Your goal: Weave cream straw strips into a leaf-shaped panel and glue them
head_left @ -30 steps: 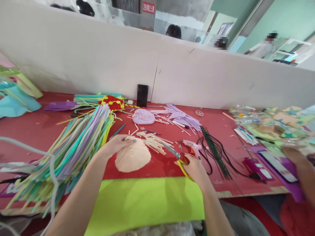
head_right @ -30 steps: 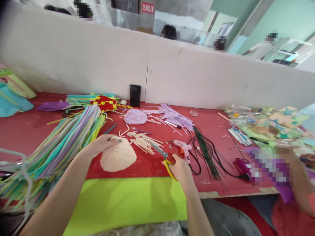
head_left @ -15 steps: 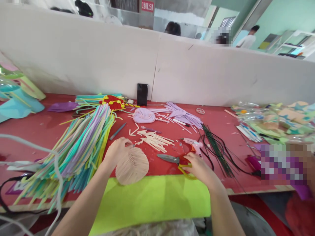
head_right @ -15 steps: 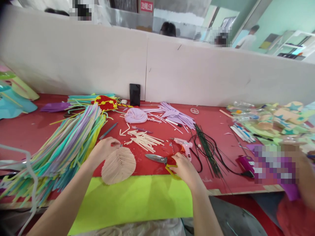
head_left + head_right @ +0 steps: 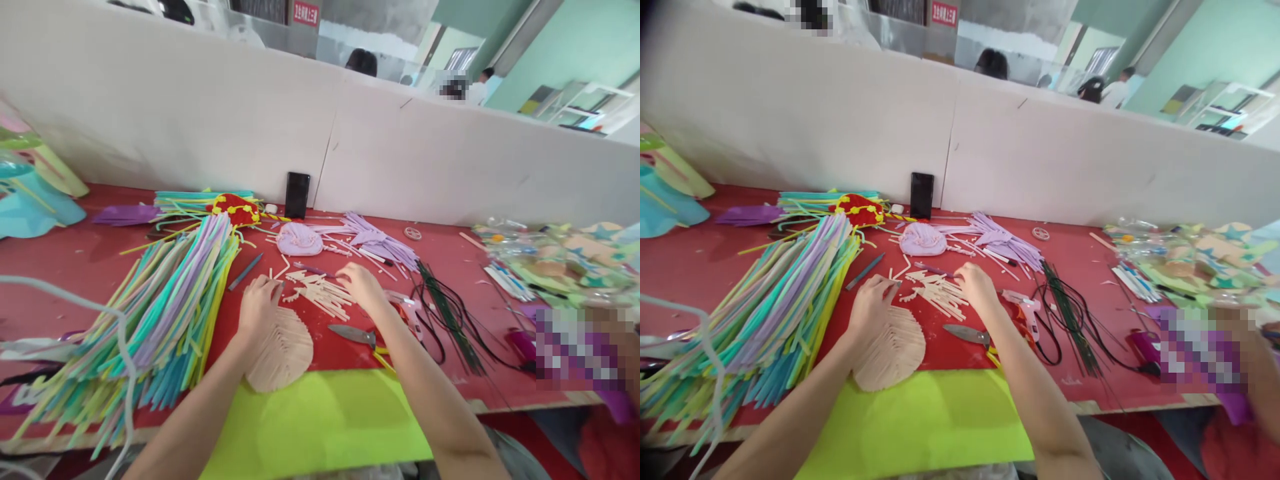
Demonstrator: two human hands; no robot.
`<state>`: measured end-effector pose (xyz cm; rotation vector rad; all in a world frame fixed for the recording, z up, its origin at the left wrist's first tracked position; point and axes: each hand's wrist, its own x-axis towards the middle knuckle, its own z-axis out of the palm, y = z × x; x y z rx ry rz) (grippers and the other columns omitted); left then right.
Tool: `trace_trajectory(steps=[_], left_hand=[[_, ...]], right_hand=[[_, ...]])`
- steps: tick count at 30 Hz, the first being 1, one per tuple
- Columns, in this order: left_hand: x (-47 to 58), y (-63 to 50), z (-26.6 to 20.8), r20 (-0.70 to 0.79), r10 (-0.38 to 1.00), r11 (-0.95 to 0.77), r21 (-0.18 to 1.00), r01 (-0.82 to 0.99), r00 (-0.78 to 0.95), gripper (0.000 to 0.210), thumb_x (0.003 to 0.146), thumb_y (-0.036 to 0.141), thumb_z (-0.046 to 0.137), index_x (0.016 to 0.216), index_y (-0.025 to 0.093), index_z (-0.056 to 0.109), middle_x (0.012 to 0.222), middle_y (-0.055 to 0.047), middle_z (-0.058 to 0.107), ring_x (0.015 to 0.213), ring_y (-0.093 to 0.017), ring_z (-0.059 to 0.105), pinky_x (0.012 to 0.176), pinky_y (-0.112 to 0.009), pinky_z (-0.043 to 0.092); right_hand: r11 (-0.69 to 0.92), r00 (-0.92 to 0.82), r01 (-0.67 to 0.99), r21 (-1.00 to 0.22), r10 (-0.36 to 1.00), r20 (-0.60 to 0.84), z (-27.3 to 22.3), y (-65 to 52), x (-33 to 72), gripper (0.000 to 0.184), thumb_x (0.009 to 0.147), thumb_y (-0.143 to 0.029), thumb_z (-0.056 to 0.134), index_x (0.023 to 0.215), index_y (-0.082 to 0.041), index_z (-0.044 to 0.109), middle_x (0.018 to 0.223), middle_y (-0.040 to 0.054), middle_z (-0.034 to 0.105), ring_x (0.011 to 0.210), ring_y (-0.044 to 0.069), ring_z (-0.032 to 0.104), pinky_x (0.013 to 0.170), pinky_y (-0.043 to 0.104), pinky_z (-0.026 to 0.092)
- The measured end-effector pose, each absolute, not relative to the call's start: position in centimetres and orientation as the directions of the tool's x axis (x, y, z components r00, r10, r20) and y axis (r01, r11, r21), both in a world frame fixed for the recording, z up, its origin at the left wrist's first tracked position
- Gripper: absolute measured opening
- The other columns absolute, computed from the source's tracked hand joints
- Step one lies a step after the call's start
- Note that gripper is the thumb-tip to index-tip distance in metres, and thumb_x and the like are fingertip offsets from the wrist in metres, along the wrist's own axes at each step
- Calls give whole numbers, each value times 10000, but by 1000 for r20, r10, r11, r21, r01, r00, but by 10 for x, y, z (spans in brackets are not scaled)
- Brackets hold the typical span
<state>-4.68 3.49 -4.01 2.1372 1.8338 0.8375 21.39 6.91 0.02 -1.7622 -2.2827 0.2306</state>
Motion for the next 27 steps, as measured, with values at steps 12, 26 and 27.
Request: trace_trajectory(steps=[12,26,27], left_hand=[[-60,34,-42,144,990,-72,396,916,15,309,947,234,369,928,187,674,965,-97,621,919,-243,580,803,-355,416],[-60,34,-45,110,994,-39,384,922,-3,263,942,241,411,919,169,663,957,-99,616,936,-250,578,831,-361,417],[-60,34,-45,112,994,-38,387,921,-6,259,943,243,417,912,170,663,955,-96,615,936,-243,578,846,-357,414]], right_hand=[[329,-331,937,-121,944,0,-9,152,190,193,835,-125,638,1022,-116,684,1069,139,660,1035,218,609,914,308,430],[532,-564,787,-314,826,-15,-28,129,75,169,898,-219,585,1022,-138,666,1053,115,641,994,200,617,861,275,445],[523,-559,786,-329,829,-18,-29,132,72,156,909,-194,559,1009,-140,667,1036,109,650,985,194,621,865,273,444]])
